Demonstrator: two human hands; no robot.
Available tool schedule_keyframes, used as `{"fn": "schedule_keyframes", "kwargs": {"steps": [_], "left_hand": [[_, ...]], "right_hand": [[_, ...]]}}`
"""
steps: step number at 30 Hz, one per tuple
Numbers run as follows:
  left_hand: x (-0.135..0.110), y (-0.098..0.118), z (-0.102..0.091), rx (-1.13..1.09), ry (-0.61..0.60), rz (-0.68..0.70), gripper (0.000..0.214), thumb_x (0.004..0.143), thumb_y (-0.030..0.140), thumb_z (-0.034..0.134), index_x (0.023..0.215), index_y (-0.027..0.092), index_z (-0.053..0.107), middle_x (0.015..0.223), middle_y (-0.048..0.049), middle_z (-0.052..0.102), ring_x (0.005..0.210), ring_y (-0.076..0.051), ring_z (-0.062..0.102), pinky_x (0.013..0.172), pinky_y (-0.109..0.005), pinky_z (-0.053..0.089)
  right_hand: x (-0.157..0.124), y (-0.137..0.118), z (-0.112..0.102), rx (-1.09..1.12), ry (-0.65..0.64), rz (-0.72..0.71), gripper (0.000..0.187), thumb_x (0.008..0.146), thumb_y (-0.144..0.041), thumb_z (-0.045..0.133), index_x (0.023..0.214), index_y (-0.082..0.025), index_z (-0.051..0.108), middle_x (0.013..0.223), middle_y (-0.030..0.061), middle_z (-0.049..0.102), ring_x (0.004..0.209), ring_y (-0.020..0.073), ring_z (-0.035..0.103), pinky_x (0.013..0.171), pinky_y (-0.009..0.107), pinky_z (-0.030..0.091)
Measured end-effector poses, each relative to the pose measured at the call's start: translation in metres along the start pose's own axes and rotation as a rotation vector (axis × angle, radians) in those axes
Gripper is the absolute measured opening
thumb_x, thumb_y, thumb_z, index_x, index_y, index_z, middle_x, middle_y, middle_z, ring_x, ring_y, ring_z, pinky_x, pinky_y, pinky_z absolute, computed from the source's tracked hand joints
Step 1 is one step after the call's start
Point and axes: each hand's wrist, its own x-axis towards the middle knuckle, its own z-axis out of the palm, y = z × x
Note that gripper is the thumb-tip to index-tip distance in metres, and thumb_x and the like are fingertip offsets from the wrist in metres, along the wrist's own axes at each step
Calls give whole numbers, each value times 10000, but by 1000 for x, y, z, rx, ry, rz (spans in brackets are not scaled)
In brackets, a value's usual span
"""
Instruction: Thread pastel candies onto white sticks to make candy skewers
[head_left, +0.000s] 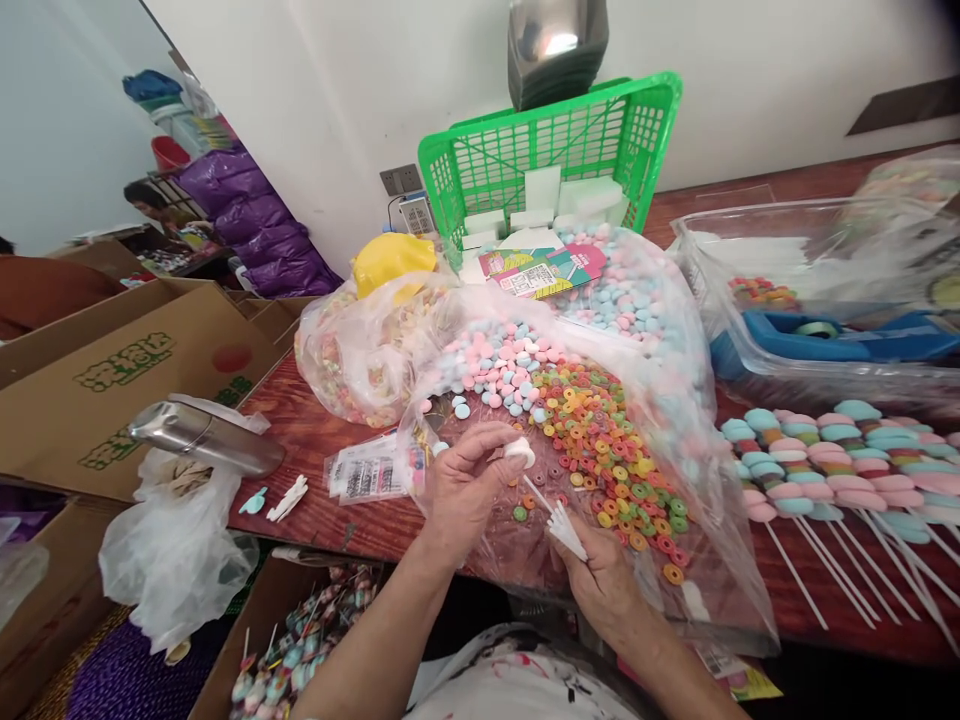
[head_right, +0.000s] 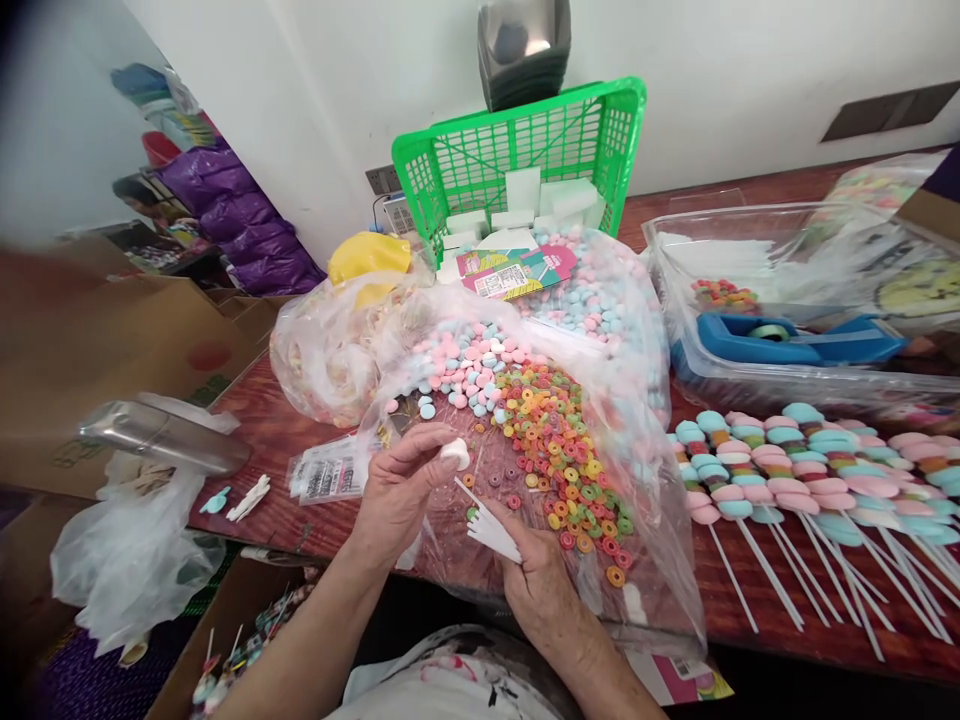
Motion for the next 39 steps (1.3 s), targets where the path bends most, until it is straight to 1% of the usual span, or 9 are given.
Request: {"fn": "schedule_keyframes", "kwargs": {"steps": [8, 14, 16, 19, 22, 26, 34, 37, 39], "left_hand": [[-8, -2, 10, -23, -59, 130, 239, 728, 135, 778, 925, 271, 775, 1024, -44, 694, 979, -177, 649, 868, -305, 537], [-3, -11, 8, 329, -92, 542, 386, 767, 9, 701, 1058, 261, 727, 1030, -51, 723, 958, -178, 674, 865, -337, 555], [0, -12, 7, 413, -110, 642, 434, 772, -21, 677, 1106, 255, 705, 1031, -58, 726, 959, -186, 676, 866, -359, 556], [4, -13, 5, 482, -151, 702, 451, 782, -35, 650, 1136, 241, 688, 1011, -68, 730, 965, -200, 676, 865, -387, 555], [6, -13, 7, 510, -191, 721, 435, 795, -28, 631, 1136, 236, 689, 996, -73, 738, 954, -202, 685, 850, -383, 559], [6, -12, 14, 520, -182, 666, 346, 820, 26, 630, 1071, 247, 718, 937, -63, 755, 895, -193, 701, 813, -359, 569], [1, -23, 27, 458, -113, 559, 288, 810, 48, 649, 1010, 234, 741, 943, -65, 754, 878, -179, 707, 805, -316, 578], [3, -25, 28, 365, -53, 446, 336, 798, 86, 685, 1093, 245, 708, 1004, -61, 726, 921, -171, 684, 814, -299, 570], [5, -25, 28, 331, -112, 412, 384, 793, 109, 701, 1150, 249, 681, 1078, -73, 707, 996, -191, 664, 868, -334, 556]], "right_hand": [[3, -18, -12, -2, -35, 174, 313, 936, -269, 438, 753, -201, 683, 521, -29, 532, 453, 121, 459, 443, 223, 395], [0, -26, -16, 79, -37, 266, 385, 958, -363, 431, 695, -196, 657, 480, -39, 463, 425, 120, 434, 418, 225, 367], [-5, -28, -15, 109, 38, 253, 377, 961, -377, 441, 761, -182, 695, 496, -34, 477, 443, 121, 455, 439, 224, 391], [-10, -27, -15, 159, 197, 201, 333, 963, -338, 459, 1057, -159, 723, 537, -33, 512, 477, 124, 492, 471, 225, 421], [-11, -23, -19, 136, 227, 150, 344, 950, -268, 479, 1197, -169, 697, 522, -44, 497, 453, 112, 469, 450, 216, 403], [-8, -21, -24, 82, 177, 117, 358, 927, -222, 479, 1201, -195, 708, 493, -50, 443, 429, 104, 404, 414, 212, 360], [-15, -10, -1, 352, 242, 306, 365, 943, -369, 515, 1193, -189, 710, 480, -58, 429, 404, 91, 395, 392, 202, 354], [-13, -6, -6, 356, 247, 352, 380, 942, -395, 526, 1210, -188, 699, 492, -56, 446, 425, 93, 414, 419, 207, 369], [-10, -4, -14, 319, 227, 356, 369, 948, -381, 528, 1223, -196, 691, 506, -53, 461, 449, 98, 427, 453, 219, 387]]}}
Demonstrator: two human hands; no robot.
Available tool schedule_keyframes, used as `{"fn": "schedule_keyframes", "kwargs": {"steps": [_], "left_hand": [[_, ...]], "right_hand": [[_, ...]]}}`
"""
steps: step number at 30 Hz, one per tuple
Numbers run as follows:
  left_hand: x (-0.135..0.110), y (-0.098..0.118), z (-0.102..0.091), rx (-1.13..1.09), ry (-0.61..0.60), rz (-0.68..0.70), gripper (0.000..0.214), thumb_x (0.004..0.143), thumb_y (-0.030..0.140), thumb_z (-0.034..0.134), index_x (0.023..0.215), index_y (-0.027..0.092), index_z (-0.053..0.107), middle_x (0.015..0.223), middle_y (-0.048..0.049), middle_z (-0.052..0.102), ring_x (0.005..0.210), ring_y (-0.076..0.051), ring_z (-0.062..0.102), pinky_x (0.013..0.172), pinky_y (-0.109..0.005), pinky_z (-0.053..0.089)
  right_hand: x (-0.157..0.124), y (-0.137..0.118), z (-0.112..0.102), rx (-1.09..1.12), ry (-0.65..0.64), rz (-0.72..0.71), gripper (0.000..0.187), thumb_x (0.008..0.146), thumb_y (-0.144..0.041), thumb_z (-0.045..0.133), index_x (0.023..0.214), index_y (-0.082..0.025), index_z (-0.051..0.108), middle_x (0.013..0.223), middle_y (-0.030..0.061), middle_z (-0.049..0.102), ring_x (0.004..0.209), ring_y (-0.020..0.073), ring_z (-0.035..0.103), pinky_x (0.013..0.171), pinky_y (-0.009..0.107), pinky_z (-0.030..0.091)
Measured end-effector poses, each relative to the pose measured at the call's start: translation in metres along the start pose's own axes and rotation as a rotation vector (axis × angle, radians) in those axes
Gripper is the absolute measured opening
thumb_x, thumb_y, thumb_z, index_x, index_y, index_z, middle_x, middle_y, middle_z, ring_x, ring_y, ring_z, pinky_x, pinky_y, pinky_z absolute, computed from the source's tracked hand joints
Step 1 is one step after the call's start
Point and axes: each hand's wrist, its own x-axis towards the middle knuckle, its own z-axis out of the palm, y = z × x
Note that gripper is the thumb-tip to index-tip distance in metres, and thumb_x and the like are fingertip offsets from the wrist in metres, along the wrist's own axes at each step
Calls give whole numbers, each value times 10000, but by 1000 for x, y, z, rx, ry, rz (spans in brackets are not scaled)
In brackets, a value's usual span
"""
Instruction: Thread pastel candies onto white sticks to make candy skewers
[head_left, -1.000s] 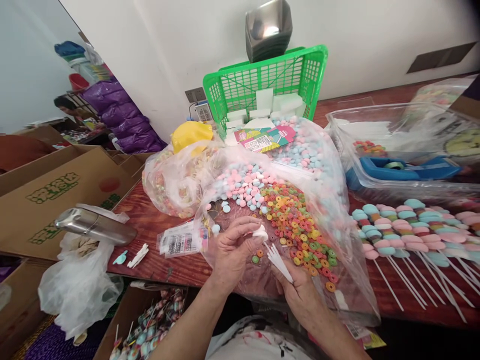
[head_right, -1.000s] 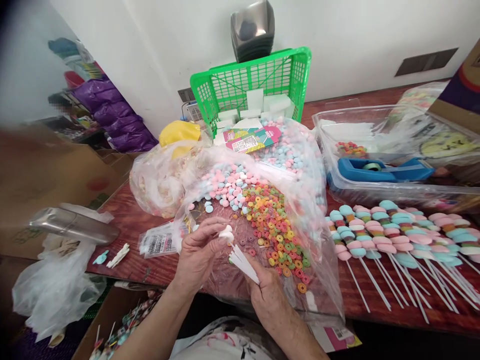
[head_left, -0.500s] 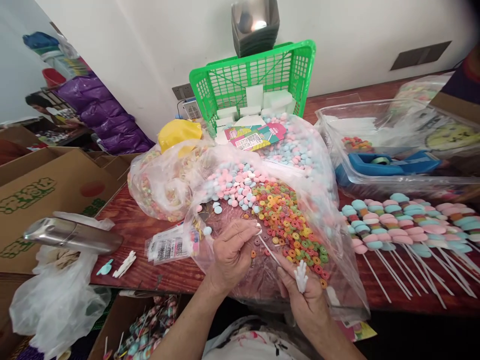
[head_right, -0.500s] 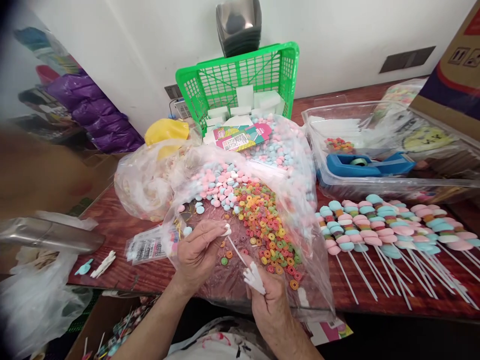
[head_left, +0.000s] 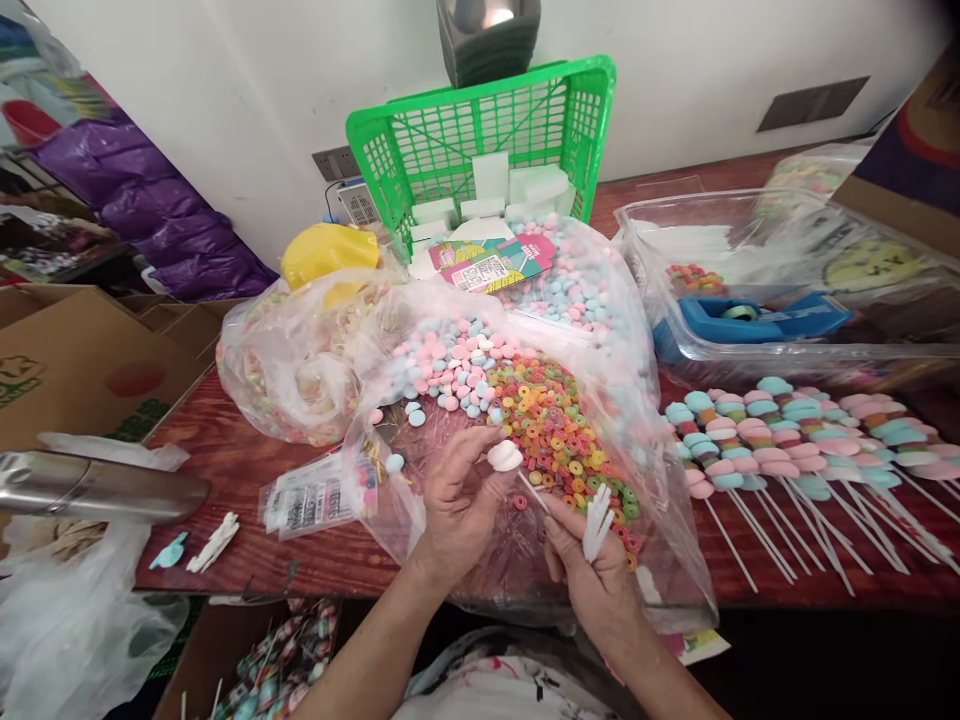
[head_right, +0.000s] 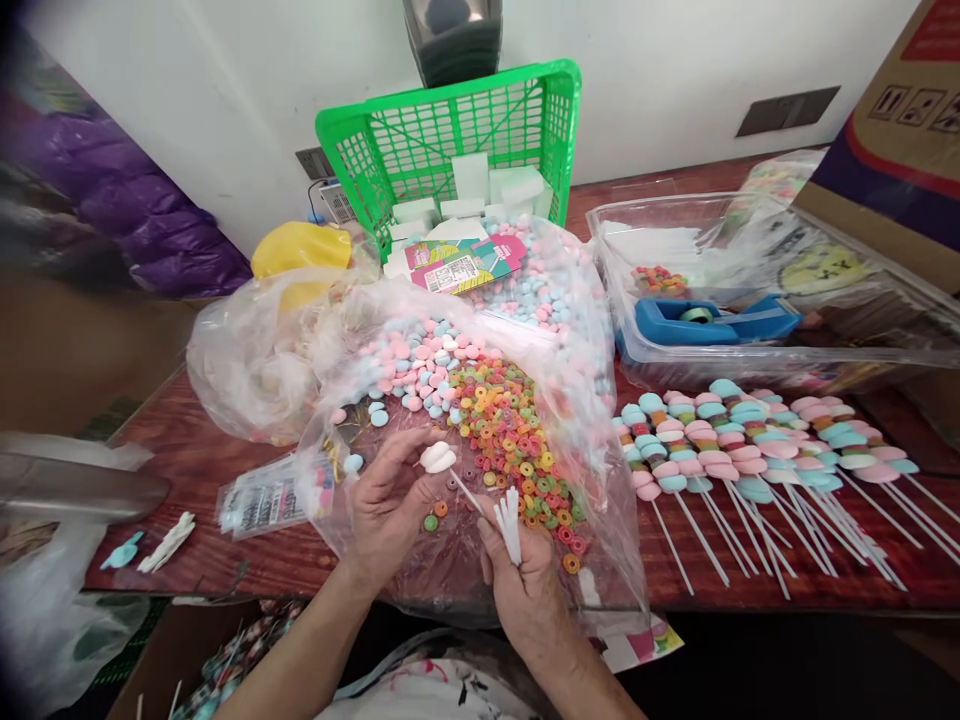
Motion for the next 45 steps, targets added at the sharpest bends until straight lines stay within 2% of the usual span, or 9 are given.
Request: {"fn": "schedule_keyframes", "kwargs": {"steps": [4, 11, 16, 18, 22, 27, 35, 41, 45], "left_hand": [[5, -1, -2, -13, -179, 68, 362, 820, 90, 669, 1147, 244, 685, 1128, -86, 713, 1053, -209, 659, 939, -383, 529], [-7, 3, 17, -156, -130, -38, 250, 861, 122, 631, 1051, 254, 727, 1085, -65, 737, 1024, -199, 683, 930, -376, 543], [-19, 8, 31, -202, -340, -78, 267, 886, 151, 598, 1100, 254, 720, 1155, -79, 718, 1069, -200, 669, 953, -381, 535], [-17, 3, 23, -187, -303, -164, 269, 889, 198, 602, 1132, 247, 708, 1179, -87, 706, 1074, -212, 662, 950, -395, 534], [-2, -18, -17, -43, 26, -306, 239, 874, 286, 622, 1088, 237, 718, 947, -49, 748, 766, -159, 679, 701, -302, 565], [-1, -34, -46, 387, -237, -168, 122, 836, 211, 637, 866, 195, 754, 722, -29, 688, 661, -148, 612, 642, -275, 477], [-17, -39, -15, 760, -569, -90, 172, 868, 187, 567, 833, 185, 735, 815, -84, 616, 853, -238, 543, 768, -369, 446], [-10, -41, -13, 468, -435, -125, 135, 858, 165, 582, 809, 185, 706, 732, -44, 657, 729, -190, 580, 719, -335, 451], [1, -48, 0, 424, -524, -154, 121, 824, 139, 622, 750, 177, 709, 746, -45, 665, 734, -181, 592, 716, -322, 453]], "right_hand": [[2, 1, -10, -32, -14, -27, 354, 954, -370, 522, 1215, -203, 694, 506, -48, 469, 459, 108, 432, 467, 233, 398], [5, 1, -15, 62, 56, 20, 348, 932, -403, 554, 1166, -197, 708, 484, -63, 453, 414, 89, 401, 413, 206, 342], [13, -15, -17, 25, 91, -65, 310, 916, -420, 554, 988, -185, 743, 501, -59, 422, 442, 91, 375, 419, 216, 328], [15, -22, -23, 27, 122, -55, 305, 910, -421, 555, 949, -176, 733, 502, -54, 424, 448, 98, 385, 421, 226, 331], [18, -35, -43, 168, 319, -38, 212, 904, -371, 591, 920, -180, 682, 518, -55, 448, 446, 88, 382, 399, 208, 283], [16, -41, -53, 233, 371, -95, 160, 911, -331, 612, 886, -179, 656, 535, -50, 479, 471, 79, 407, 405, 185, 271], [8, -33, -41, 163, 299, -40, 188, 897, -362, 617, 904, -183, 675, 569, -40, 501, 492, 93, 430, 416, 197, 281], [5, -29, -43, -8, 244, -68, 285, 925, -377, 564, 721, -187, 624, 566, -39, 493, 481, 87, 389, 436, 218, 269], [3, -26, -41, -92, 211, -94, 348, 939, -381, 538, 650, -191, 580, 571, -30, 494, 488, 94, 391, 449, 230, 280]]}}
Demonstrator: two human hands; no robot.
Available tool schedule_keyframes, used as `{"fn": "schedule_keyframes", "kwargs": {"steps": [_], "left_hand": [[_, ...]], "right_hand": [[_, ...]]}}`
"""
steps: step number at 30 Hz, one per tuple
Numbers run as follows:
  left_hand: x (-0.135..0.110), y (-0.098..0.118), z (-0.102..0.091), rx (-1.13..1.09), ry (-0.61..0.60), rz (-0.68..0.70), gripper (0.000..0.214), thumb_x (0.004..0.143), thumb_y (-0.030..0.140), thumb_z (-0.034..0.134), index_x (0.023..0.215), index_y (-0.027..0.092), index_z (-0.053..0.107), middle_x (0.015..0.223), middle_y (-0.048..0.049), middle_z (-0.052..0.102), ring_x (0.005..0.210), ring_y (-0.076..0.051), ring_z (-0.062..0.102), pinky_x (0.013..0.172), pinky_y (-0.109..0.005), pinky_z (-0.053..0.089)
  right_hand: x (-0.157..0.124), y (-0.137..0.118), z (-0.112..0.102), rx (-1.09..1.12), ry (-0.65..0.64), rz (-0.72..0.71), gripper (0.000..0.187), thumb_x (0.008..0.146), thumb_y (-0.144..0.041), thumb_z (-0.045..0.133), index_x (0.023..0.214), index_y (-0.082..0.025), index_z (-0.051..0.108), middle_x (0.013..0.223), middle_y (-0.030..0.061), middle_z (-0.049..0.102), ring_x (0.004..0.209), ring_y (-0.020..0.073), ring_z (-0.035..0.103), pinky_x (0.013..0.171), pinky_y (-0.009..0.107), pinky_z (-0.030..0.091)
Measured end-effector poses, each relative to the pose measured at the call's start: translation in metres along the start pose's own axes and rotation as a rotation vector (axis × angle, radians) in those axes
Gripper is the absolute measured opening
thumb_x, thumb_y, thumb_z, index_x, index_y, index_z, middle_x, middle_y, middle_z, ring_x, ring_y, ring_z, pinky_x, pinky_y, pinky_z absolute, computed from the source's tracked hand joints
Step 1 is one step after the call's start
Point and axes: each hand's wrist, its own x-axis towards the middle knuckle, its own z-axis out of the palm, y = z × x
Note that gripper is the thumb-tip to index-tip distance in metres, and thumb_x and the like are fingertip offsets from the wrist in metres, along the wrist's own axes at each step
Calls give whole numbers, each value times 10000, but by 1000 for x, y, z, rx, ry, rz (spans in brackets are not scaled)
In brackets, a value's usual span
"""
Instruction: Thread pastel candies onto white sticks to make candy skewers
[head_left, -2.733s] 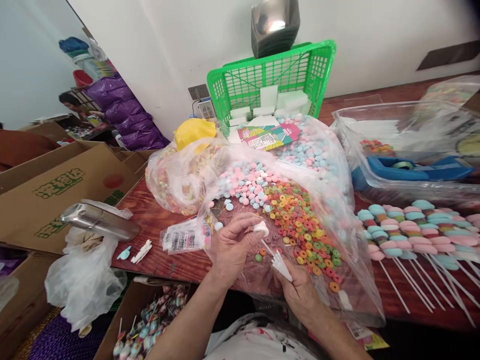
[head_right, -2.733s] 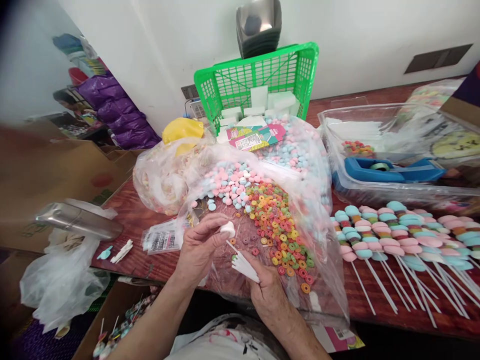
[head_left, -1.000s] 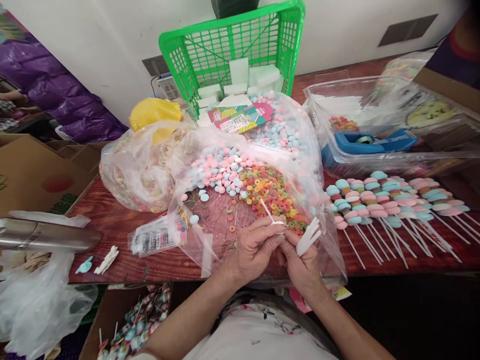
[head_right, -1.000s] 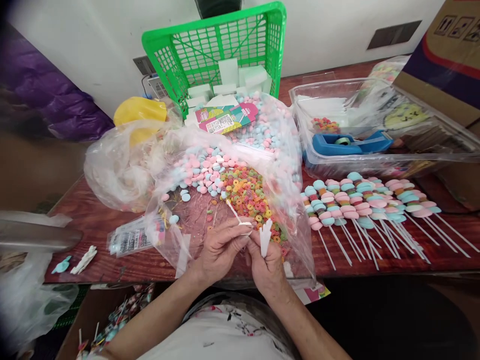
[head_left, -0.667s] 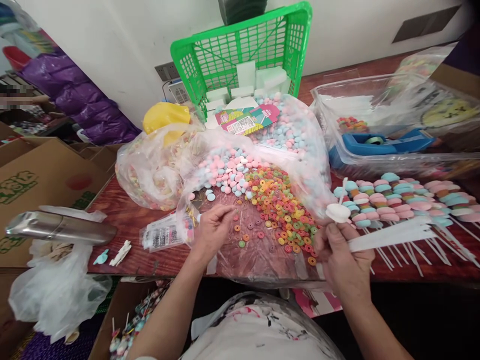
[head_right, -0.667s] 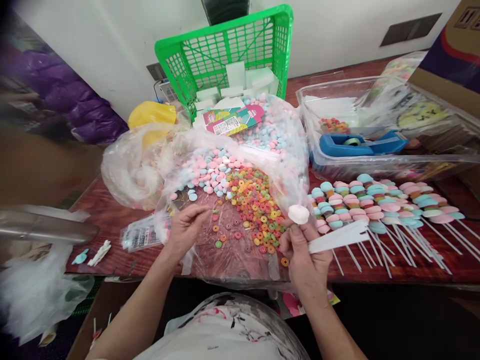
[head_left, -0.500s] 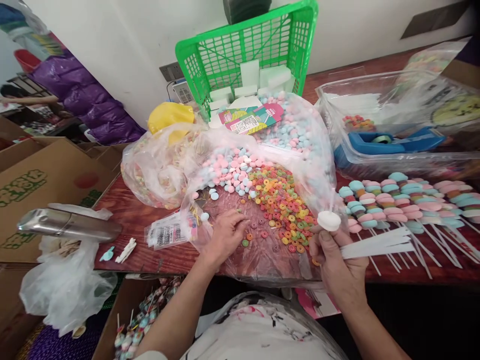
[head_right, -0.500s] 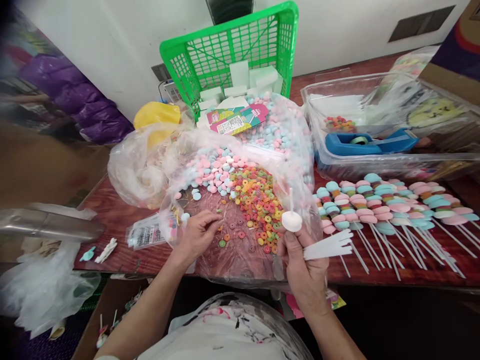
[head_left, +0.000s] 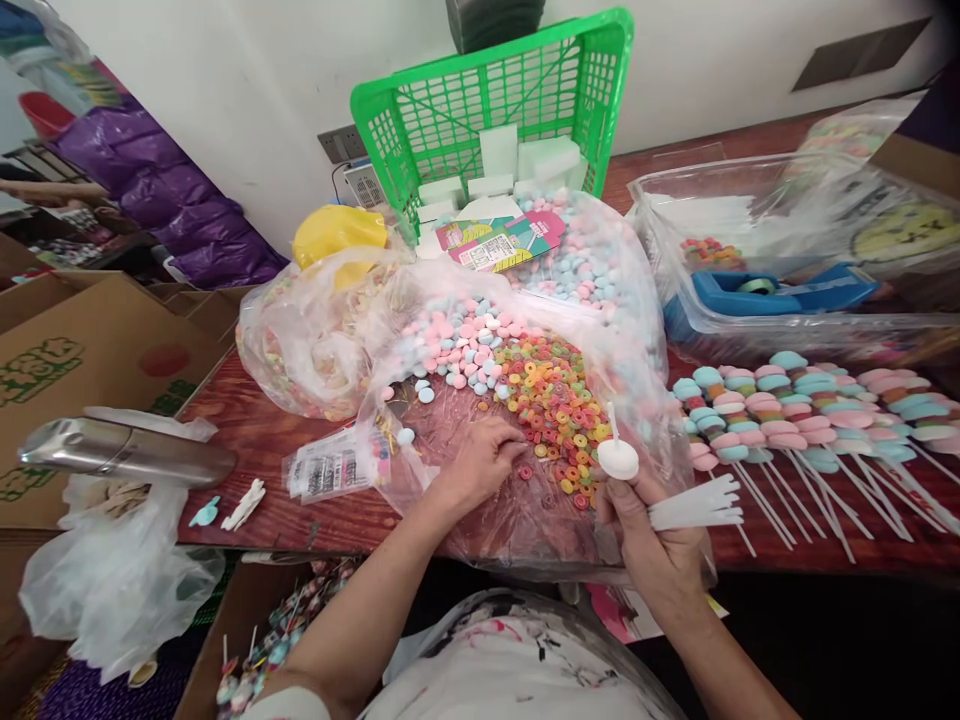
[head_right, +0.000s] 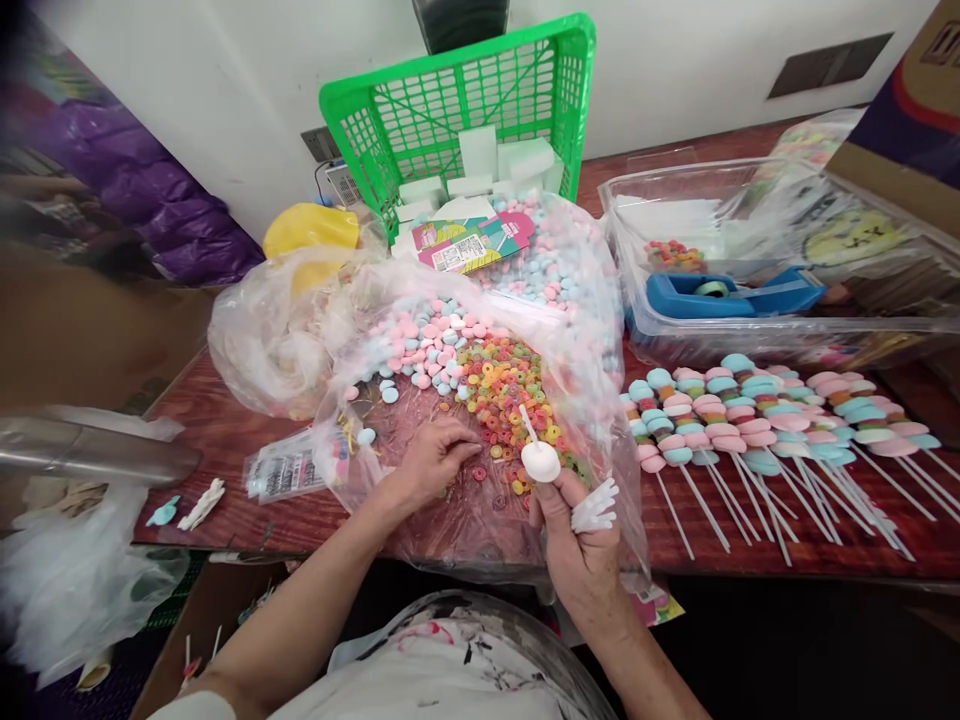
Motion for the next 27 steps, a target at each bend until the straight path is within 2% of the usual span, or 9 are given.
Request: {"fn": "schedule_keyframes", "kwargs": {"steps": [2, 6, 9, 11, 13, 16, 19, 23, 27], "left_hand": [[3, 2, 6, 106, -28, 29, 146, 829, 126, 602, 746, 178, 710, 807, -64, 652, 808, -202, 576, 754, -341, 460], [-8, 8, 10, 308, -32, 106, 261, 826, 34, 490, 885, 164, 708, 976, -119, 661, 971, -256, 538, 854, -410, 465], [-19, 12, 11, 255, -46, 120, 320, 771, -7, 475, 929, 151, 705, 952, -128, 690, 943, -265, 568, 856, -434, 476], [-22, 12, 11, 58, 28, 50, 265, 783, 40, 523, 921, 167, 709, 919, -104, 706, 880, -237, 604, 830, -409, 495], [-22, 12, 9, -261, 166, -123, 178, 789, 134, 616, 932, 180, 711, 868, -69, 713, 779, -192, 628, 736, -346, 526], [-19, 15, 1, -764, 355, -384, 256, 692, 224, 760, 940, 182, 714, 784, -19, 695, 633, -136, 614, 564, -264, 532], [-18, 23, -11, -1037, 469, -455, 309, 586, 211, 837, 874, 178, 728, 725, 5, 686, 586, -111, 601, 525, -238, 539], [-20, 32, -18, -1068, 560, -362, 300, 566, 182, 856, 845, 195, 748, 718, 7, 697, 626, -111, 623, 567, -228, 555], [-24, 36, -18, -741, 637, -127, 214, 649, 139, 817, 843, 196, 747, 792, -8, 714, 726, -122, 656, 672, -227, 558]], "right_hand": [[0, 1, -1, -1, -18, 7, 359, 947, -384, 524, 646, -195, 568, 580, -27, 487, 486, 97, 393, 444, 234, 281], [3, 4, -3, -57, -45, -21, 343, 957, -363, 508, 666, -197, 582, 577, -26, 489, 482, 105, 402, 457, 245, 307], [4, 7, -2, -147, -47, -100, 299, 950, -324, 509, 693, -194, 594, 555, -34, 485, 515, 119, 445, 511, 248, 356], [5, 9, 0, -200, -65, -158, 293, 943, -288, 497, 678, -192, 578, 551, -38, 480, 519, 119, 450, 524, 243, 366], [5, 10, 2, -240, -114, -206, 281, 932, -233, 479, 668, -189, 566, 558, -41, 474, 513, 112, 447, 520, 231, 365], [5, 12, 4, -290, -201, -251, 245, 898, -157, 465, 677, -186, 568, 582, -40, 495, 511, 106, 452, 517, 218, 370], [3, 14, 6, -373, -306, -256, 221, 872, -127, 440, 775, -174, 632, 593, -29, 544, 493, 112, 469, 491, 216, 372], [3, 11, 8, -487, -369, -282, 309, 849, -113, 385, 903, -145, 687, 583, -11, 574, 480, 130, 499, 475, 223, 387], [3, 7, 9, -520, -396, -305, 367, 810, -87, 362, 930, -139, 705, 581, -6, 584, 469, 134, 506, 491, 224, 403]]}}
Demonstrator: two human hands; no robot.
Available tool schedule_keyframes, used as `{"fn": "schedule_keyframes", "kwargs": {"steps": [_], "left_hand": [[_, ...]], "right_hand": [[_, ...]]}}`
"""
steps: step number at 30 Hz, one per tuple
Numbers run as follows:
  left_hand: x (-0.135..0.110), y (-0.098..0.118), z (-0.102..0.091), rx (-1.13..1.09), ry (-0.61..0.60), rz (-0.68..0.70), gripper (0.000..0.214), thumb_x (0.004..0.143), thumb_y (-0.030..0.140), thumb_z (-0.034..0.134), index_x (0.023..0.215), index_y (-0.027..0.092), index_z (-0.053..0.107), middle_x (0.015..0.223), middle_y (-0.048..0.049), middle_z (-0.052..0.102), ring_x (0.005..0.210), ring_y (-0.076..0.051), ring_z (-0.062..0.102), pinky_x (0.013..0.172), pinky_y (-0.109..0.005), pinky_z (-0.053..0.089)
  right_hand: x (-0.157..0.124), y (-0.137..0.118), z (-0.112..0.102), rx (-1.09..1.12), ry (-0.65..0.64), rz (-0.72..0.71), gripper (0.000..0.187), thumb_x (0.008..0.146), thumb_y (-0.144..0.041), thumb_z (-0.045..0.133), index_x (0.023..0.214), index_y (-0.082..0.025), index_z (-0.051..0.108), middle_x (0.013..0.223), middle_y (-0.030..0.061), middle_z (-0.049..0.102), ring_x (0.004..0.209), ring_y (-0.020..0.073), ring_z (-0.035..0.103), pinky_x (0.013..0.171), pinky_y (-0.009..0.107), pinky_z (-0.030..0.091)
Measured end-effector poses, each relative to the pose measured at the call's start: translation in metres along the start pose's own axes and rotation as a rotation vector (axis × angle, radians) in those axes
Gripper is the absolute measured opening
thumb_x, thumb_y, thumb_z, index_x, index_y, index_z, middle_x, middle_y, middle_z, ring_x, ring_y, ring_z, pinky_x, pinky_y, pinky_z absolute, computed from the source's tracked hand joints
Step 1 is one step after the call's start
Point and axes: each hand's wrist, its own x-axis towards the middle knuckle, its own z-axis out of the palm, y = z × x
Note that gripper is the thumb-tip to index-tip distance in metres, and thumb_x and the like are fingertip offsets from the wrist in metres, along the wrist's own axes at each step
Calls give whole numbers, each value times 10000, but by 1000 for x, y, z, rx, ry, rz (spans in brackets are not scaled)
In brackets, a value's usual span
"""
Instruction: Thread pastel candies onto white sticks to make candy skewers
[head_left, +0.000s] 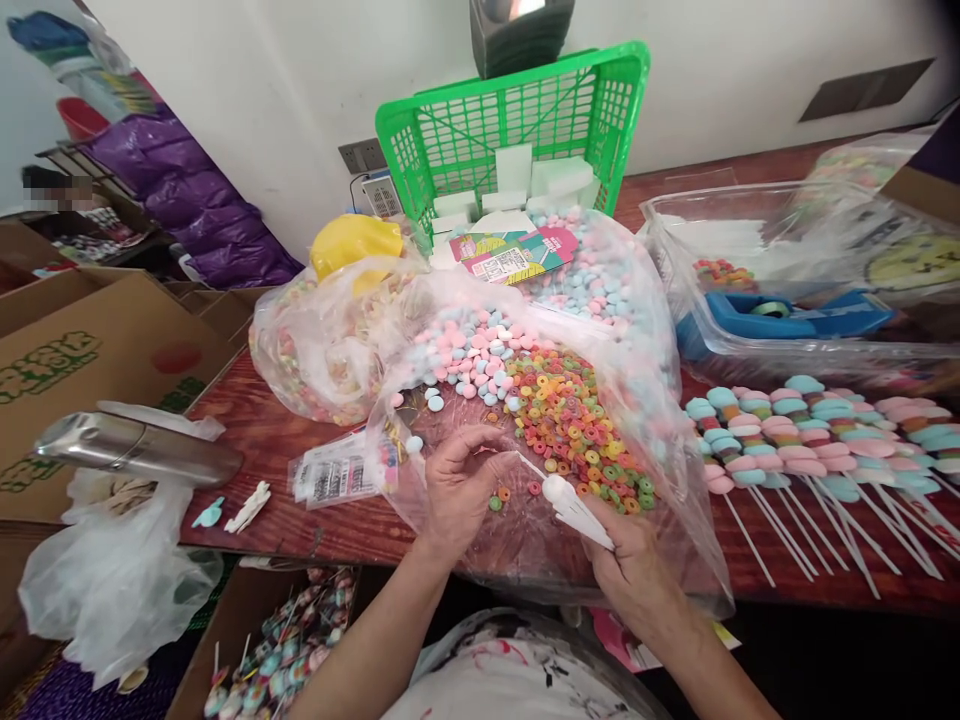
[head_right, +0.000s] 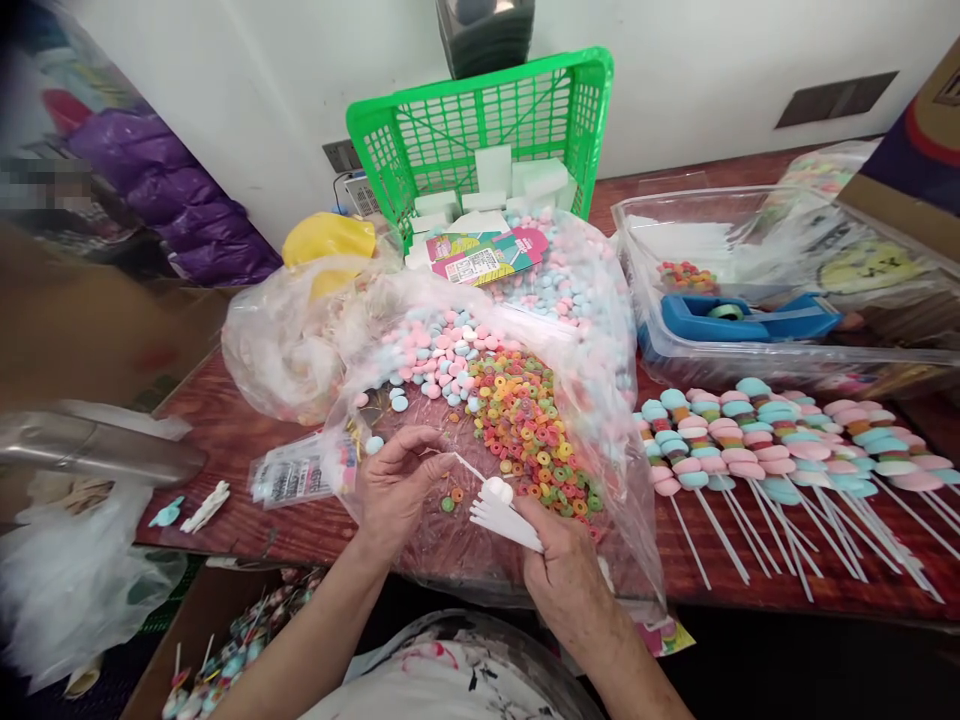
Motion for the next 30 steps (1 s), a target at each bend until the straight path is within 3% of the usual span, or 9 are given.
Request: {"fn": "schedule_keyframes", "kwargs": {"steps": [4, 7, 10, 17, 20, 24, 26, 28, 30], "left_hand": [[-1, 5, -1, 290, -88, 338, 174, 727, 97, 756, 873, 190, 732, 822, -25, 729, 770, -140, 672, 732, -258, 561], [0, 8, -2, 411, -132, 490, 206, 757, 71, 723, 925, 190, 716, 831, -31, 734, 772, -144, 678, 747, -272, 564], [0, 8, -1, 431, -133, 487, 185, 770, 77, 715, 921, 183, 708, 825, -33, 732, 765, -141, 679, 737, -264, 566], [-4, 2, 3, 301, -59, 329, 192, 761, 113, 739, 934, 184, 695, 808, -16, 722, 715, -129, 683, 642, -222, 567], [-3, 4, 1, 425, -120, 481, 195, 792, 101, 702, 965, 188, 689, 850, -34, 728, 772, -147, 685, 718, -272, 579], [-7, 3, -2, 562, -292, 699, 319, 823, 33, 603, 1077, 211, 677, 926, -68, 734, 881, -184, 688, 808, -344, 578], [-11, 3, 0, 486, -286, 650, 417, 804, 38, 631, 1174, 230, 642, 1011, -79, 726, 906, -184, 685, 809, -333, 580], [-12, 4, 3, 303, -193, 443, 515, 805, 104, 673, 1285, 259, 572, 1095, -82, 702, 860, -158, 678, 746, -291, 586], [-11, 6, 5, 134, -151, 176, 463, 822, 203, 687, 1272, 261, 594, 1100, -82, 697, 818, -145, 665, 703, -270, 579]], "right_hand": [[-1, 0, 1, -50, -13, 50, 427, 774, -75, 358, 1005, -137, 712, 621, 14, 637, 481, 150, 538, 524, 239, 428], [-3, 2, 2, -83, -68, 99, 445, 741, -72, 361, 995, -156, 717, 689, 40, 688, 560, 178, 610, 572, 257, 450], [-4, 2, 4, -105, -107, 125, 457, 720, -76, 361, 990, -168, 717, 759, 61, 719, 650, 210, 660, 600, 275, 461], [-5, 4, 6, -52, -142, 186, 431, 772, -123, 365, 1007, -170, 724, 743, 67, 713, 658, 212, 655, 630, 285, 488], [-5, 4, 7, 4, -119, 197, 401, 822, -157, 381, 1026, -186, 724, 706, 50, 694, 652, 198, 636, 646, 268, 494], [-5, 0, 10, 72, -115, 191, 349, 896, -199, 384, 1019, -182, 710, 694, 38, 665, 640, 188, 590, 651, 271, 484], [-7, -1, 13, 113, -103, 202, 301, 923, -220, 397, 931, -180, 695, 681, 23, 641, 612, 171, 560, 609, 257, 463], [-9, 0, 16, 166, -69, 205, 286, 940, -236, 415, 776, -183, 645, 628, -3, 593, 562, 144, 515, 556, 236, 429], [-11, 2, 19, 214, -11, 191, 324, 948, -245, 431, 657, -190, 563, 594, -18, 552, 528, 124, 476, 523, 222, 398]]}}
